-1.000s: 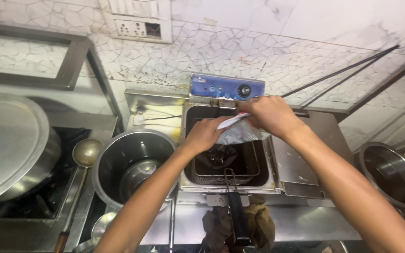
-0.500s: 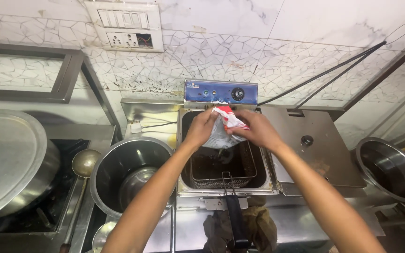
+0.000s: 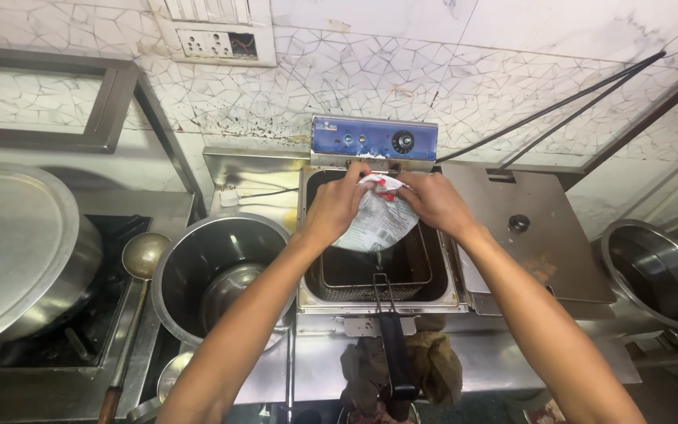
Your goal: The person picks up a snack packet from a counter, carries it to a deep fryer, and works the packet over the fryer basket, appearing to add or retrieve food in the hot oil. They then walk to a prep counter, pick up vegetables, and later hold a knife near a lit stove.
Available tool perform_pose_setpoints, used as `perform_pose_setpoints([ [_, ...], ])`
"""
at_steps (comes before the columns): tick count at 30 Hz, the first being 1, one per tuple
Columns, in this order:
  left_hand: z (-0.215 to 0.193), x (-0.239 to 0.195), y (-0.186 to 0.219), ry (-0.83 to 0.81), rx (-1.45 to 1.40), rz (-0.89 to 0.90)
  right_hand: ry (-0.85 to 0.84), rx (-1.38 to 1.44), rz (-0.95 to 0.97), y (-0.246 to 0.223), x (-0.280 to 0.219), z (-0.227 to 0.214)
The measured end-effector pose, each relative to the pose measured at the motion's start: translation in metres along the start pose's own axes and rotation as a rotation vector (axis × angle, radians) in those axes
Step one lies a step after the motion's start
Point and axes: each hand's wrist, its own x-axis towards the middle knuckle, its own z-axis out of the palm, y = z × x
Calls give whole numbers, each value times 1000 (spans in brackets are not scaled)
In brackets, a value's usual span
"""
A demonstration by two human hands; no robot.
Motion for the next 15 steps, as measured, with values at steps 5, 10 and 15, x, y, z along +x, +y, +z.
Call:
perform_pose_setpoints([
  [5, 16, -2, -27, 76, -33, -64, -123, -70, 101, -11, -1, -17],
  [10, 19, -2, -39, 38, -300, -169, -159, 17, 145, -1, -6, -20],
  [15, 7, 0, -19, -8, -295, -145, -173, -22, 247, -6, -3, -19],
])
